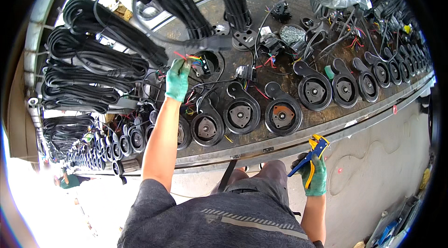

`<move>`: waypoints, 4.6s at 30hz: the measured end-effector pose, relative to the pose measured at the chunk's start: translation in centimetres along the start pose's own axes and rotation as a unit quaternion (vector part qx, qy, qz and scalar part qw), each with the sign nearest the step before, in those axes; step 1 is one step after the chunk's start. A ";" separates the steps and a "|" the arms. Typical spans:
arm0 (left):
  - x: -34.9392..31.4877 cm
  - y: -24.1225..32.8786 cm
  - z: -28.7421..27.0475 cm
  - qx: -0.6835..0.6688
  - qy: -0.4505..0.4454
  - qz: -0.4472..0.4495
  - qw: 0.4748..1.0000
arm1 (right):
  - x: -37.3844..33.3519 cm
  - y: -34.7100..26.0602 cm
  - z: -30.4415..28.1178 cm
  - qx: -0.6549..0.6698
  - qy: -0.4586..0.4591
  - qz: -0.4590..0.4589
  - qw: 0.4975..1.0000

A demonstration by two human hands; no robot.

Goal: The person uses a yellow and blue crimping tool to secure connectors onto the ends of wires attached to circular black components. They repeatedly pick up a wire, insert it into the tool, and crimp it, working along a long table filled with similar parts.

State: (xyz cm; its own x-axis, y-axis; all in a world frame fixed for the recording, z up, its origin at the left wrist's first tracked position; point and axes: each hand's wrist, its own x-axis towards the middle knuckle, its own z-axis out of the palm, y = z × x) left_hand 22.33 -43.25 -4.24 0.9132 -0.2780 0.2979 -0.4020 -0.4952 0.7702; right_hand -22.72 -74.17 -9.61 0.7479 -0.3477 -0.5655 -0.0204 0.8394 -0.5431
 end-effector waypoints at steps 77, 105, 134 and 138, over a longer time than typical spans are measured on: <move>0.5 1.8 -4.7 0.134 -0.030 0.189 0.972 | -10.0 4.7 8.6 -0.060 0.008 -0.135 0.989; 6.5 0.6 11.2 0.112 -0.136 -0.006 0.984 | 0.2 -13.4 -4.1 -0.068 0.004 -0.054 0.996; 4.6 3.7 15.3 0.133 -0.396 0.090 0.904 | -1.9 -8.9 -1.5 -0.006 0.033 -0.092 0.995; 5.6 11.9 11.3 -0.008 -0.346 -0.151 0.926 | -1.5 -8.4 -1.7 -0.018 0.018 -0.090 0.996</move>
State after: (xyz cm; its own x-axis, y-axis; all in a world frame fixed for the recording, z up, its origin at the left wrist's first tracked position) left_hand 21.93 -59.96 0.23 0.7199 -0.5925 -0.3615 -0.1283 -0.6255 0.7696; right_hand -24.85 -81.44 -5.25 0.7177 -0.5058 -0.4786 0.0866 0.7468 -0.6594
